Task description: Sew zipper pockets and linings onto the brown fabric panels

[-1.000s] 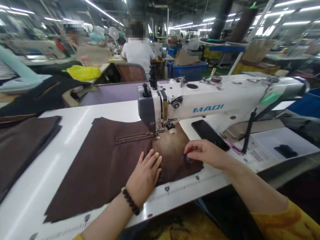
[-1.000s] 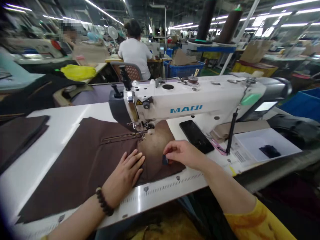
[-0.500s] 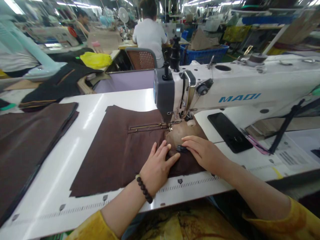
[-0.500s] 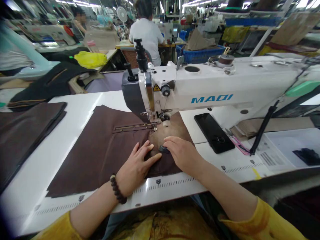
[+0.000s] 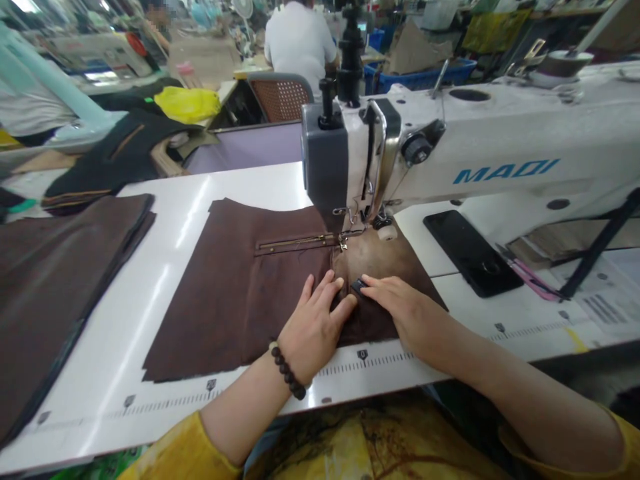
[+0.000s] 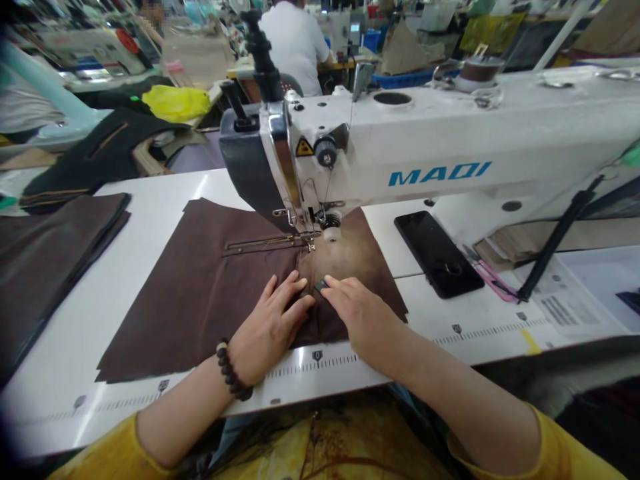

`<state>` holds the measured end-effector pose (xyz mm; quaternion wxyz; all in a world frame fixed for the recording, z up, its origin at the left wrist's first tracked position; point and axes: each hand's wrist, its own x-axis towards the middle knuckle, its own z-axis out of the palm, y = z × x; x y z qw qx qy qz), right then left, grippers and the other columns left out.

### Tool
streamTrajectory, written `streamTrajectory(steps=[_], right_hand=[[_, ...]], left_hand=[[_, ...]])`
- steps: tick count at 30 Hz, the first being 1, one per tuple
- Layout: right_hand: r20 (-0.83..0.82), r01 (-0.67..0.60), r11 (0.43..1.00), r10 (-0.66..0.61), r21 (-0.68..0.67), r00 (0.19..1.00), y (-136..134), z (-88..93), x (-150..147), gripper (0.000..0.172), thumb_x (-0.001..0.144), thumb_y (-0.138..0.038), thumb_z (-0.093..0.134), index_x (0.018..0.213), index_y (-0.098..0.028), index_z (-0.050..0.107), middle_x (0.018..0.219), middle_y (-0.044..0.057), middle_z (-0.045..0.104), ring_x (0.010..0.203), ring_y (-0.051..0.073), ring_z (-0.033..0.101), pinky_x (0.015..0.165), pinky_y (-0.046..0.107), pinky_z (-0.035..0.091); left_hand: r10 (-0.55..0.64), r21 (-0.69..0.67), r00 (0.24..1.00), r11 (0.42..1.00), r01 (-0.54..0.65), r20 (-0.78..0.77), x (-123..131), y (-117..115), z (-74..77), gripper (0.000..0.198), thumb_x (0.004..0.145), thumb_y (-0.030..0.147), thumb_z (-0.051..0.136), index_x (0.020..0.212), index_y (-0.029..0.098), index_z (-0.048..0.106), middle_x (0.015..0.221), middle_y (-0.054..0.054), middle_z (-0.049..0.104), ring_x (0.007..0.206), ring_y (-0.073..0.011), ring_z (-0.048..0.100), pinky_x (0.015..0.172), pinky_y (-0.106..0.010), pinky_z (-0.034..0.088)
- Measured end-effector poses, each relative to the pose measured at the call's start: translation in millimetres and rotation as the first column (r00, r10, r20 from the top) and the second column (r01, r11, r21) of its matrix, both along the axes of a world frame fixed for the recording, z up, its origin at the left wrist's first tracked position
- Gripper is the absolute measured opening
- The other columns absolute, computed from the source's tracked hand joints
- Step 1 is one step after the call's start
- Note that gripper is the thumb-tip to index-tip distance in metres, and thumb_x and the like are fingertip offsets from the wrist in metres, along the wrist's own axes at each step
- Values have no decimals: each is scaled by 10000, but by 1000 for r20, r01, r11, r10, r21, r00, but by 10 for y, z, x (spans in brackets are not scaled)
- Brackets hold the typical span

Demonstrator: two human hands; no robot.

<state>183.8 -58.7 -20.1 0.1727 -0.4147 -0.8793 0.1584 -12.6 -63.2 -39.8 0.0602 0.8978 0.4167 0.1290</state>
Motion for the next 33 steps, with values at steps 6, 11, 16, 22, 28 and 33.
streamTrajectory(steps=[6, 11, 16, 22, 28, 33], right_hand=[[77, -108, 994, 105, 34, 991, 114, -57, 86, 378, 784, -52, 364, 1112, -104, 544, 1204, 99, 512, 1006, 219, 461, 853, 412, 405], [176, -64, 996, 52, 62, 983, 41, -63, 7, 435, 740, -26, 382, 1144, -103, 523, 1149, 118, 518, 966, 233, 450, 791, 394, 379], [159, -13, 996, -1, 87, 987, -26, -90, -47, 441, 742, -35, 371, 1158, -93, 504, 1132, 133, 522, 949, 237, 460, 802, 400, 346], [57, -33, 996, 29, 79, 998, -33, -128, 20, 414, 768, -24, 329, 1122, -90, 533, 1180, 120, 512, 1000, 216, 448, 851, 384, 330], [86, -67, 991, 57, 115, 995, -93, -131, 12, 437, 754, -20, 341, 1149, -70, 519, 1211, 114, 506, 988, 225, 435, 860, 403, 330], [108, -58, 989, 44, 133, 993, -127, -155, -4, 484, 732, -15, 345, 1182, -101, 504, 1225, 99, 501, 987, 230, 428, 869, 430, 327]], left_hand=[[-2, 15, 1000, 1000, 2, -10, 4, 6, -2, 289, 843, 86, 403, 1108, 165, 485, 1187, -139, 458, 1219, -303, 330, 984, -550, 273], [0, 8, 1000, 1000, 0, -18, 0, -1, 15, 282, 854, 96, 381, 1107, 166, 486, 1189, -137, 458, 1219, -306, 330, 982, -553, 275], [0, 4, 1000, 1000, 0, -17, 3, -11, 22, 283, 860, 103, 375, 1120, 165, 470, 1194, -139, 455, 1215, -305, 336, 982, -549, 277], [16, -5, 1000, 1000, -16, 13, 20, -8, 24, 257, 870, 113, 350, 1103, 146, 454, 1184, -127, 465, 1219, -293, 330, 991, -544, 271], [21, 7, 999, 1000, -21, 30, 24, -17, 23, 225, 868, 120, 362, 1075, 111, 450, 1180, -133, 478, 1219, -283, 333, 996, -532, 276], [26, -14, 999, 1000, -26, 22, 26, -20, 21, 226, 868, 132, 371, 1077, 117, 456, 1190, -129, 475, 1228, -280, 319, 1005, -528, 264]])
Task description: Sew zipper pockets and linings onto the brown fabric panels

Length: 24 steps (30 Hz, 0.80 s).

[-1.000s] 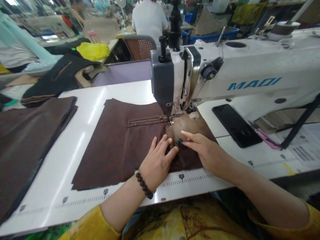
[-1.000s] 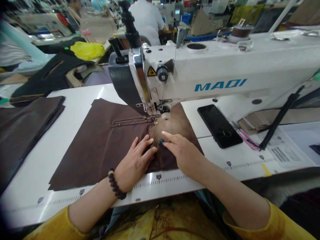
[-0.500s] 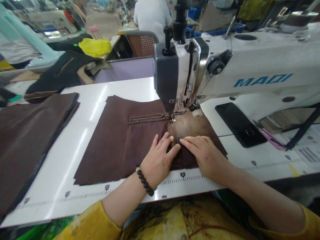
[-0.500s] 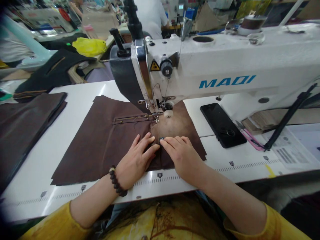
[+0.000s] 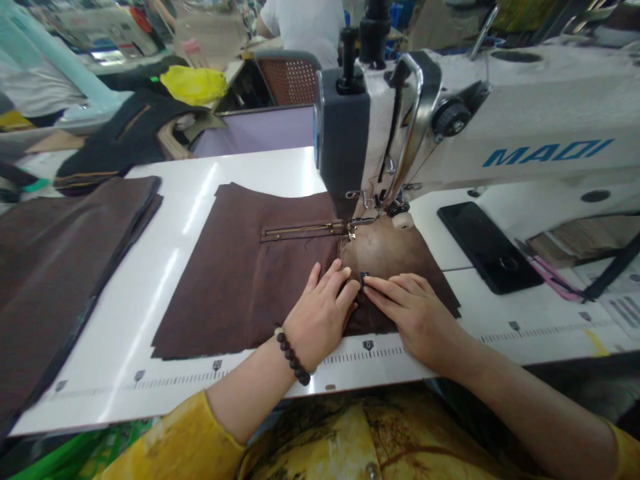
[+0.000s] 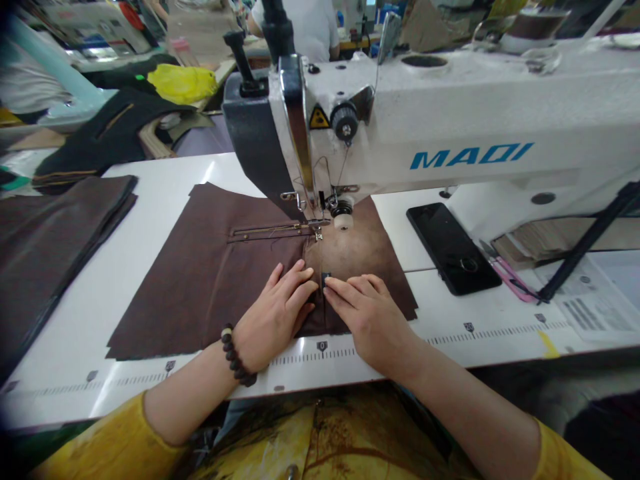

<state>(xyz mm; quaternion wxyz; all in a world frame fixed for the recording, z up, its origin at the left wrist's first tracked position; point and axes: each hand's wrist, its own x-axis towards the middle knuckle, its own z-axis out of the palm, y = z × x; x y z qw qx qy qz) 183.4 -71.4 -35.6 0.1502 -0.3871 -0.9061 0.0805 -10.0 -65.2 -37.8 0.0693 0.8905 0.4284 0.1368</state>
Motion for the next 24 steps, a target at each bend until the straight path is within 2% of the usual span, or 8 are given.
streamTrajectory(steps=[7, 13, 24], right_hand=[[-12, 2, 1000, -2, 21, 1000, -10, -6, 8, 489, 737, -17, 339, 1180, -125, 514, 1232, 86, 502, 978, 225, 433, 866, 437, 332], [-19, -10, 999, 10, 49, 1000, -13, -9, 6, 458, 752, -13, 331, 1158, -96, 526, 1221, 84, 513, 960, 218, 441, 866, 424, 335], [-32, -35, 998, 33, -46, 999, 40, 3, 58, 481, 739, -12, 344, 1169, -131, 522, 1243, 58, 497, 949, 206, 447, 839, 415, 340]], left_hand=[[5, -1, 1000, 1000, -5, -8, 12, 3, 8, 232, 871, 140, 363, 1075, 119, 471, 1190, -133, 476, 1225, -276, 325, 998, -529, 272], [-8, -2, 1000, 1000, 8, -30, -9, 6, -15, 234, 882, 162, 350, 1057, 132, 501, 1208, -138, 456, 1230, -284, 315, 1004, -528, 254], [2, 30, 1000, 1000, -2, 10, 0, 11, -1, 250, 863, 154, 381, 1093, 95, 458, 1180, -141, 485, 1207, -276, 351, 999, -514, 282]])
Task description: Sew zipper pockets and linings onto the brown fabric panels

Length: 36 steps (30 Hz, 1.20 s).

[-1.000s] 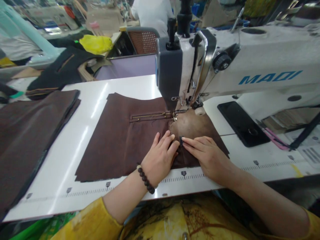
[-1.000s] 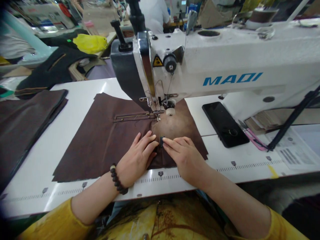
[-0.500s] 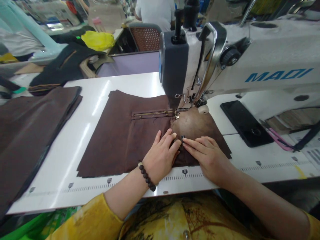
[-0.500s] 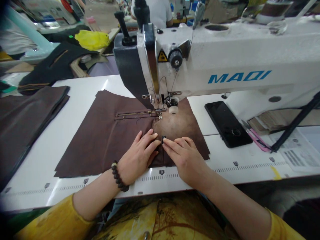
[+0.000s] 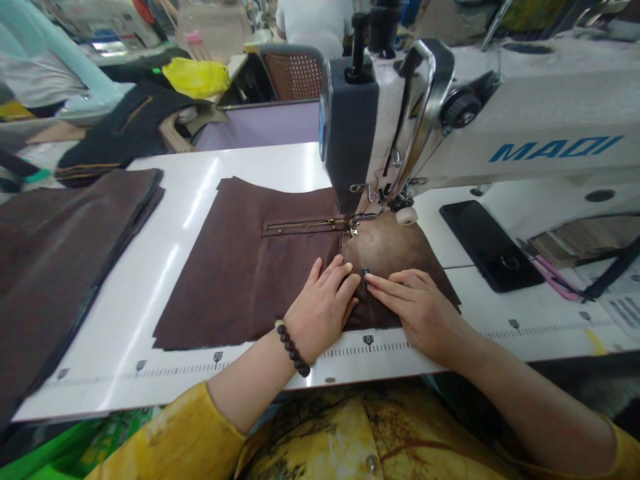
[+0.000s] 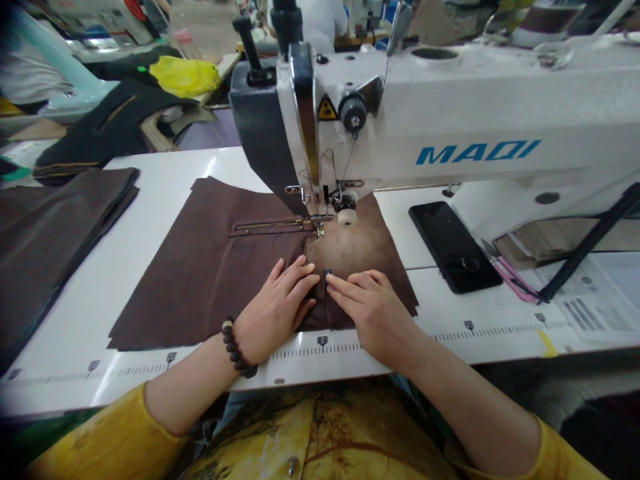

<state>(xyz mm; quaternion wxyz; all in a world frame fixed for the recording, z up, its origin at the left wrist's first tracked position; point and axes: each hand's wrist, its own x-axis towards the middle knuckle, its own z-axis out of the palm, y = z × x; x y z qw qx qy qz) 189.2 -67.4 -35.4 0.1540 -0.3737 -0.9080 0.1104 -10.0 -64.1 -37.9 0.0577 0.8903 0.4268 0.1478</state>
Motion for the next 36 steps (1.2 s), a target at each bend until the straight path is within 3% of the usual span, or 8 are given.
streamTrajectory(steps=[18, 36], right_hand=[[71, -201, 980, 201, -15, 977, 228, 45, 141, 408, 806, -26, 320, 1152, -113, 518, 1277, 54, 464, 966, 208, 428, 779, 388, 335], [54, -199, 977, 195, 75, 979, 204, -5, 127, 395, 806, -24, 326, 1136, -91, 533, 1252, 69, 488, 938, 211, 439, 760, 392, 349]], left_hand=[[3, -29, 1000, 1000, -3, -6, -4, 4, -10, 244, 869, 160, 389, 1096, 127, 470, 1190, -121, 474, 1217, -271, 336, 1009, -514, 263], [-22, 13, 1000, 1000, 22, 7, -28, 1, -26, 247, 869, 154, 385, 1070, 116, 523, 1175, -142, 483, 1197, -293, 363, 986, -528, 288]])
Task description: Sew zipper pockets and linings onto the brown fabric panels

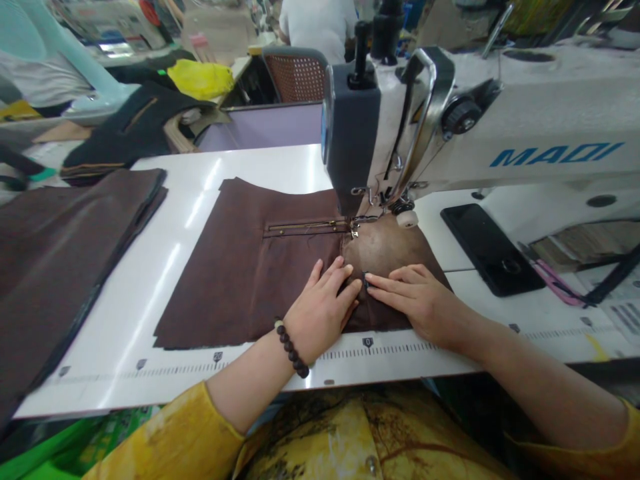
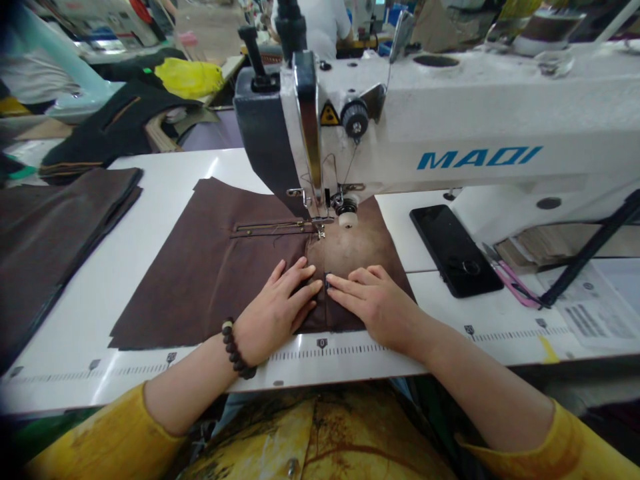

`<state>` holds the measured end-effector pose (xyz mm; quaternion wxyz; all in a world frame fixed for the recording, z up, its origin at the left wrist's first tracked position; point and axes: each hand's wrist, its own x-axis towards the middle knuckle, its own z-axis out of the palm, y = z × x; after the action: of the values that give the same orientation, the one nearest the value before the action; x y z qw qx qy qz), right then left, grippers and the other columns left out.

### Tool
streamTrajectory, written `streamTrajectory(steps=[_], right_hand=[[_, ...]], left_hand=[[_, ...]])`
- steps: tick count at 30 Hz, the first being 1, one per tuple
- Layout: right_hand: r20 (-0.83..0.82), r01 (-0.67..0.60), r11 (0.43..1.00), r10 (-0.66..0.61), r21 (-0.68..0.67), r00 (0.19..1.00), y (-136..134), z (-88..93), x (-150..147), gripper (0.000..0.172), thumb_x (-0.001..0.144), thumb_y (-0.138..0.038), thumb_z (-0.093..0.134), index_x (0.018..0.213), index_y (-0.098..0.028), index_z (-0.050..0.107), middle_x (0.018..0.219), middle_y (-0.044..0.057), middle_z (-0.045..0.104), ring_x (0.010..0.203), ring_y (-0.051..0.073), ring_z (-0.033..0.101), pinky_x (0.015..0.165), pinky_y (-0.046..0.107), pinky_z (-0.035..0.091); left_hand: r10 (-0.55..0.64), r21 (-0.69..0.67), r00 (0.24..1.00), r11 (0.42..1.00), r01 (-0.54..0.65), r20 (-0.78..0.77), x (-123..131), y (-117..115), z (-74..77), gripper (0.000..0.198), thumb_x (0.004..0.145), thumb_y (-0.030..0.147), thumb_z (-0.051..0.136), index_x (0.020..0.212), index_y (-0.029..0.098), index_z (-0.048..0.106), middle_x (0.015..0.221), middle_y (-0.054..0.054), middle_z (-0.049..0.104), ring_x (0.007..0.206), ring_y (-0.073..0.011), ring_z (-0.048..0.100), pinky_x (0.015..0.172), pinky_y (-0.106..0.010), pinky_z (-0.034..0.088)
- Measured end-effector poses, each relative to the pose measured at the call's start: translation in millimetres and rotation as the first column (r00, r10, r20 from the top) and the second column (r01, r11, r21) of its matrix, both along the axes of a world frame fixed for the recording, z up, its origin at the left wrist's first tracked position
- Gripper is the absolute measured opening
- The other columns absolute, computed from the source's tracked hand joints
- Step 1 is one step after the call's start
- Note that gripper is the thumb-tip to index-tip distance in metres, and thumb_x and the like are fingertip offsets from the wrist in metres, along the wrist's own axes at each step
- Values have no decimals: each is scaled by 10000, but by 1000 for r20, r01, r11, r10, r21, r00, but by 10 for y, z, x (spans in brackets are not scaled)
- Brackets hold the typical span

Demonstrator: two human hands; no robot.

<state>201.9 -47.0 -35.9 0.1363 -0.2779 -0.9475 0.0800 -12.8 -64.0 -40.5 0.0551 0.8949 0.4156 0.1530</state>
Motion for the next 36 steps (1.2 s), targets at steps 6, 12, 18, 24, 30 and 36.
streamTrajectory(steps=[6, 12, 18, 24, 30, 36], right_hand=[[-22, -51, 998, 52, 31, 998, -44, 46, 20, 400, 821, -46, 297, 1150, -99, 518, 1235, 61, 504, 1025, 203, 449, 887, 424, 329], [62, -297, 949, 305, -109, 950, -52, 151, 38, 401, 854, -132, 336, 1247, -115, 414, 1331, 42, 394, 1256, 141, 263, 1065, 405, 142], [158, -383, 909, 408, -166, 899, 59, 120, 28, 426, 879, -214, 364, 1295, -126, 343, 1371, 52, 323, 1273, 133, 230, 1068, 423, 130], [135, -416, 891, 441, -181, 887, 111, 108, 34, 402, 894, -239, 345, 1277, -120, 378, 1367, 56, 325, 1271, 148, 238, 1066, 414, 141], [131, -412, 892, 438, -187, 889, 112, 83, 40, 395, 899, -230, 331, 1278, -130, 375, 1361, 57, 336, 1270, 138, 238, 1066, 423, 139], [14, -242, 970, 242, 20, 970, 44, 164, 39, 347, 872, -183, 377, 1193, -85, 467, 1233, 108, 497, 1192, 187, 374, 1017, 431, 278]], left_hand=[[0, -1, 1000, 1000, 0, 5, 6, 4, 12, 257, 870, 155, 381, 1078, 110, 523, 1175, -148, 484, 1196, -301, 363, 981, -534, 291], [-16, -36, 1000, 999, 15, -23, -16, 11, 9, 305, 845, 100, 394, 1134, 114, 492, 1214, -148, 459, 1225, -300, 321, 992, -539, 270], [-17, -54, 999, 998, 15, -39, -25, 1, 21, 313, 836, 84, 397, 1133, 109, 493, 1220, -148, 457, 1229, -303, 311, 992, -537, 273], [-23, -47, 1000, 999, 22, -20, -14, 8, 26, 296, 849, 94, 379, 1116, 99, 506, 1204, -152, 470, 1223, -313, 320, 982, -542, 286], [-28, -42, 1000, 999, 27, -10, -10, 6, 45, 290, 849, 100, 376, 1102, 94, 517, 1198, -157, 477, 1212, -318, 335, 973, -549, 297], [-5, -43, 1000, 999, 5, -2, -8, 7, 50, 296, 860, 121, 374, 1121, 111, 514, 1198, -153, 483, 1207, -303, 352, 981, -541, 295]])
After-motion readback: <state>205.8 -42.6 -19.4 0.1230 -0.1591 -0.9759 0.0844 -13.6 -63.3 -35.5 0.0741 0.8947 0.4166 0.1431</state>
